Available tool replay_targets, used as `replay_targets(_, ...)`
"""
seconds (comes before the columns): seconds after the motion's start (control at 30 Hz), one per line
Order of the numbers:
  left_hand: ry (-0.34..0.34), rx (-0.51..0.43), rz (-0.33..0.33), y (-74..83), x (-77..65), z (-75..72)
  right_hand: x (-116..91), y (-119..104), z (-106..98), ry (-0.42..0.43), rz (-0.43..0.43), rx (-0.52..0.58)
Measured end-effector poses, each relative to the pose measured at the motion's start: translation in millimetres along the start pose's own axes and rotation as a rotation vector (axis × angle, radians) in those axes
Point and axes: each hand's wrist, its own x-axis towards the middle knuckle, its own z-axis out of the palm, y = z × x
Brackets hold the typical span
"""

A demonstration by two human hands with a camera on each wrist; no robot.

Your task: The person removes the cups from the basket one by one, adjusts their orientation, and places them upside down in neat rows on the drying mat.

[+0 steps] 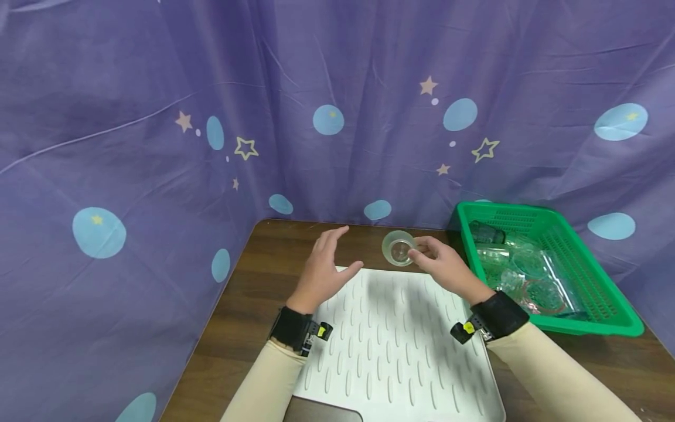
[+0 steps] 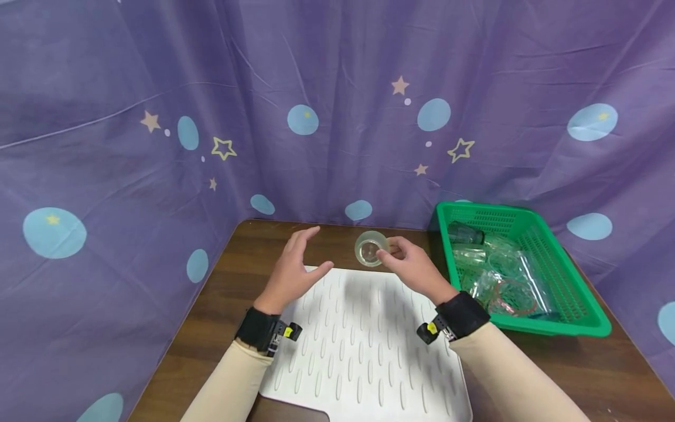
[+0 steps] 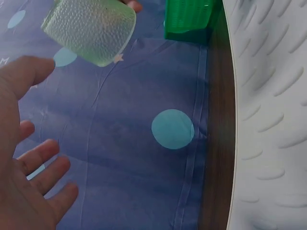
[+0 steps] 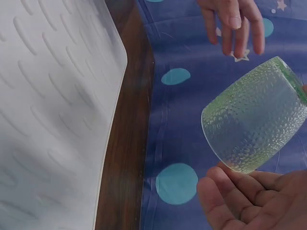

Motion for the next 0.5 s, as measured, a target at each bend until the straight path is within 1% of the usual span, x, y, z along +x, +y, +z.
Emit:
replay_targets(0.17, -0.050, -0.031, 0.036, 5.5, -1.1, 7.9, 2.2, 0.5, 11.6, -0.047, 0.010, 0.080)
replay_targets(0.3, -0.095, -0.048, 0.043, 7.7, -4.1, 16.4, 5.2, -2.4, 22.5, -0.088, 0.014, 0.098)
replay_targets(0.43, -0.115, -0.068, 0.048, 8.1, -7.9, 22.2, 7.6, -5.3, 34.3, -0.111, 0.020, 0.119)
replay_targets(0.5, -0.114, -0.076, 0.053, 7.8, -9.4, 24.3, 8.0, -5.7, 39.3, -0.112, 0.027, 0.135)
